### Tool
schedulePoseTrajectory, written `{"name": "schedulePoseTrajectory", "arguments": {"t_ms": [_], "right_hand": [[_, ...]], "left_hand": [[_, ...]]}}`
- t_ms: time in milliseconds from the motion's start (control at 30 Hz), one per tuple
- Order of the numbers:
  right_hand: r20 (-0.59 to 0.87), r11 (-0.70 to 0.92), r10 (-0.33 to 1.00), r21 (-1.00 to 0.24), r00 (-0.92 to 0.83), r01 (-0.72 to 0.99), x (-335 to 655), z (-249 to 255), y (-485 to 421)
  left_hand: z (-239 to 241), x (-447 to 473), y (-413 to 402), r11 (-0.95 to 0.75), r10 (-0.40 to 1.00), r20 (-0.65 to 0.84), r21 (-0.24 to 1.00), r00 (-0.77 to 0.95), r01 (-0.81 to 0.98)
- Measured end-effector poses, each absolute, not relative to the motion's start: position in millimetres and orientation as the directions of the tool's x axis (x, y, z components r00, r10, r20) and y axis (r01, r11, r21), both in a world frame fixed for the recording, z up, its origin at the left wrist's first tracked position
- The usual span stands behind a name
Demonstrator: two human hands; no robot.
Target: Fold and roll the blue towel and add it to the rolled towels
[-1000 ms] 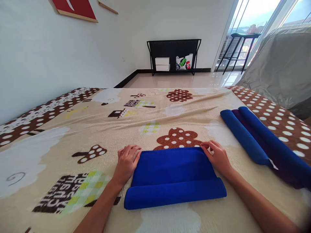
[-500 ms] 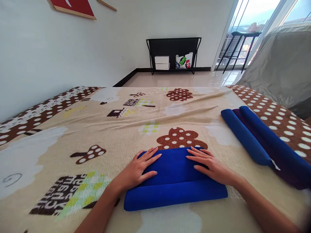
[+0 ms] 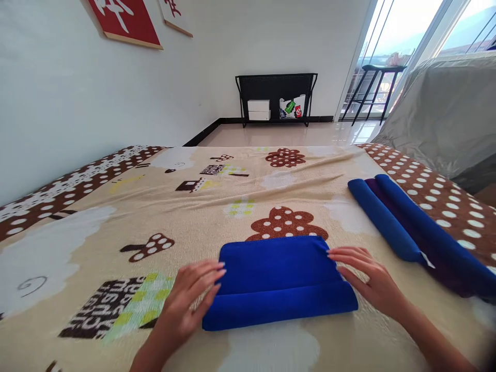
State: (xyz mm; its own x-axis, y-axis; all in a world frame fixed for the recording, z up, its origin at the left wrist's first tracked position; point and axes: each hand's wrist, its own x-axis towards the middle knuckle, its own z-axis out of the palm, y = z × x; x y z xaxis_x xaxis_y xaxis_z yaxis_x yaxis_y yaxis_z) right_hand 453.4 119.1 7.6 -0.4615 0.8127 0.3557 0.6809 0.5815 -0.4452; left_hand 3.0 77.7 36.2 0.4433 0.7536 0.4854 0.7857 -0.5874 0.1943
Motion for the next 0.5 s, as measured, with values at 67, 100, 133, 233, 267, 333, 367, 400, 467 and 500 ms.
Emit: {"name": "schedulePoseTrajectory", "arguments": {"t_ms": [67,100,133,233,267,333,367,400,467,500], "right_hand": [[0.347,0.628,0.778,-0.428,-0.523,0.650,461,5,89],[0.335,0.642,0.767,-0.412,-0.548,0.646,464,2,76],[0.326,0.647,0.763,-0.395,-0.559,0.652,467,-1,65],[0.317,0.631,0.775,-0.349,-0.546,0.693,469,-13,49],[0.317,0.625,0.780,-0.337,-0.540,0.704,468,-16,49],[0.322,0.622,0.780,-0.317,-0.536,0.716,466,-21,53],[0.327,0.625,0.778,-0.311,-0.536,0.717,465,-22,56],[0.333,0.627,0.776,-0.308,-0.536,0.716,464,-22,60],[0.337,0.632,0.772,-0.308,-0.540,0.711,461,-20,66],[0.335,0.632,0.772,-0.307,-0.540,0.712,460,-19,68]], "left_hand": [[35,10,45,-0.642,0.703,0.497,0.139,0.508,0.754],[32,13,33,-0.653,0.691,0.479,0.093,0.542,0.751],[27,15,23,-0.655,0.688,0.452,0.050,0.568,0.754],[12,17,13,-0.625,0.715,0.402,0.001,0.572,0.780],[8,17,15,-0.609,0.727,0.403,0.006,0.555,0.793],[5,16,20,-0.590,0.737,0.413,0.007,0.535,0.807],[5,16,24,-0.585,0.737,0.416,-0.001,0.533,0.811],[7,15,27,-0.584,0.734,0.419,-0.011,0.534,0.812],[10,15,32,-0.588,0.727,0.421,-0.025,0.542,0.809],[12,15,34,-0.590,0.727,0.417,-0.026,0.545,0.807]]}}
